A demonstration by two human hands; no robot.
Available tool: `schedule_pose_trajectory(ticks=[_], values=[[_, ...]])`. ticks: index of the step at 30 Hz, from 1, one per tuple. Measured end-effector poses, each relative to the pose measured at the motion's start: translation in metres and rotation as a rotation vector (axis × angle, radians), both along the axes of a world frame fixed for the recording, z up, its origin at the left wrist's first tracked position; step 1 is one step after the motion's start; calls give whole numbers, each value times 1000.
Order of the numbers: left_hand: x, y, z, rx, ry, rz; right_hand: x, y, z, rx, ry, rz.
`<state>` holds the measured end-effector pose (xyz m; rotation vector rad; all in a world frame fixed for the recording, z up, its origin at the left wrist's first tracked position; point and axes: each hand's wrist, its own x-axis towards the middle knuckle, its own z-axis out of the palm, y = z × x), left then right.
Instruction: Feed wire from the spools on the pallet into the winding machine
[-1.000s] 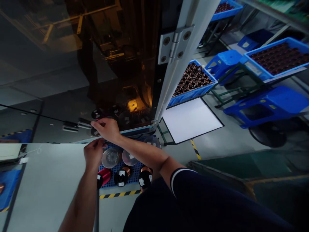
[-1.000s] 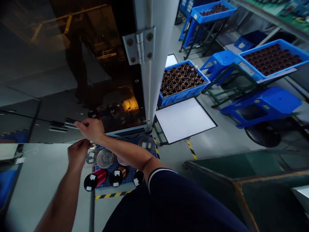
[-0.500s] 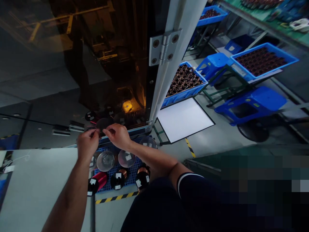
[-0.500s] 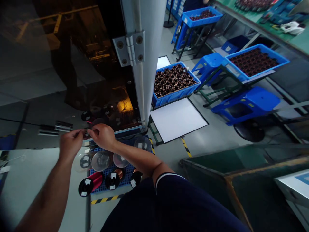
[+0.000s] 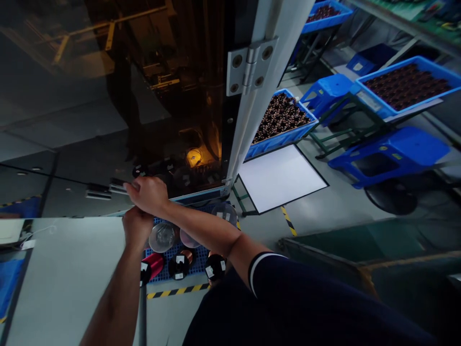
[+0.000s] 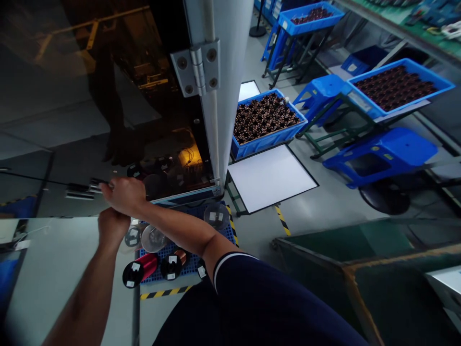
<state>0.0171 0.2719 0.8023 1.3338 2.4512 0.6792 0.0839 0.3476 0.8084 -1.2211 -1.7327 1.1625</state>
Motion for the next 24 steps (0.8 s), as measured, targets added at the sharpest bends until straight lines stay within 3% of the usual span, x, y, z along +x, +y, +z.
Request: schedule_pose_trajectory(ticks=[3, 7, 10, 13, 16, 20, 24], values=[[0, -3, -1, -21, -9, -21, -1, 2, -11, -132, 224, -12], [-6, -7, -5, 9, -95, -8, -6, 10, -15, -601, 647, -19], [-11, -6, -4, 51, -94, 29, -12, 16, -9, -765, 830, -80], [-12, 1, 4, 102, -62, 37, -11, 17, -6, -674, 830, -188], [-10, 12, 14, 108, -19, 24, 1, 9, -10, -510, 795, -211], [-13, 27, 23, 96, 43, -8, 30, -18, -29, -427, 710, -128], [-20, 29, 22, 91, 55, -51, 59, -45, -56, -361, 536, -47]])
